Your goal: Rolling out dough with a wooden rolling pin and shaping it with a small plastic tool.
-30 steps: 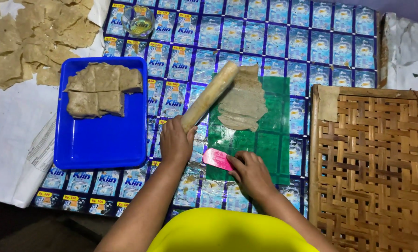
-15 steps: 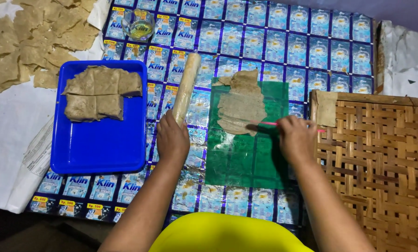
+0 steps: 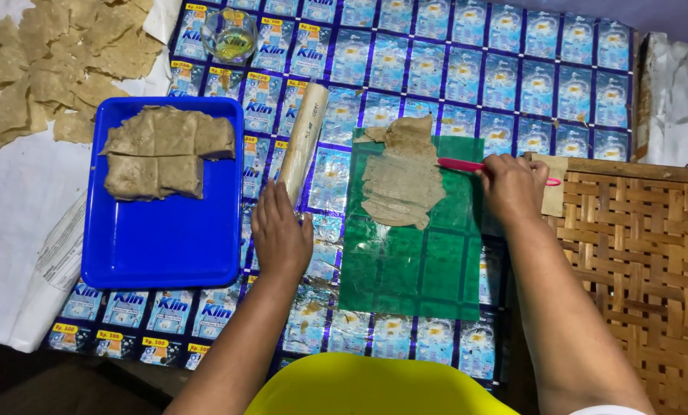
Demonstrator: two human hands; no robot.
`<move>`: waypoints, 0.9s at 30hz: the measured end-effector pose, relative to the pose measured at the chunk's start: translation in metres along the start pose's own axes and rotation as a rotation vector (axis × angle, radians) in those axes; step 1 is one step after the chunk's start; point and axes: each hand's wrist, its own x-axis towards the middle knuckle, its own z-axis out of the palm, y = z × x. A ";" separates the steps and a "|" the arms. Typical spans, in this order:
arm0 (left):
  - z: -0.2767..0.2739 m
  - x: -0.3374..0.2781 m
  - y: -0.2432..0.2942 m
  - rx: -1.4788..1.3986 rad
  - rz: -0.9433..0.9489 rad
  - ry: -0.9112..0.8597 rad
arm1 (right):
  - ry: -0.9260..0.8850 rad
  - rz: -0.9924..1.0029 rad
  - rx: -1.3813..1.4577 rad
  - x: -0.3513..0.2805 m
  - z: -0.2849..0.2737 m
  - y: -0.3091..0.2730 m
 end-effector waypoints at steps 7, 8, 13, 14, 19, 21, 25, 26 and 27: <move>0.003 -0.044 0.031 0.044 0.283 -0.098 | -0.218 0.228 0.367 -0.005 -0.042 -0.013; 0.012 -0.058 0.035 -0.009 0.511 -0.243 | -0.261 0.337 0.387 -0.008 -0.029 -0.009; 0.040 -0.101 0.034 -0.237 0.936 -0.541 | -0.566 0.777 0.463 -0.023 -0.084 -0.048; 0.039 -0.100 0.035 -0.231 0.895 -0.587 | -0.516 0.736 0.441 -0.032 -0.076 -0.046; 0.037 -0.095 0.036 -0.177 0.849 -0.591 | -0.402 0.686 0.577 -0.058 -0.009 -0.017; 0.031 -0.093 0.039 -0.187 0.822 -0.625 | -0.462 0.761 0.666 -0.058 -0.013 -0.019; 0.026 -0.092 0.034 -0.217 0.819 -0.619 | -0.500 0.835 0.692 -0.051 -0.045 -0.040; 0.028 -0.092 0.031 -0.223 0.823 -0.598 | -0.515 0.823 0.662 -0.051 -0.047 -0.042; 0.029 -0.093 0.029 -0.232 0.827 -0.578 | -0.531 0.812 0.629 -0.052 -0.050 -0.044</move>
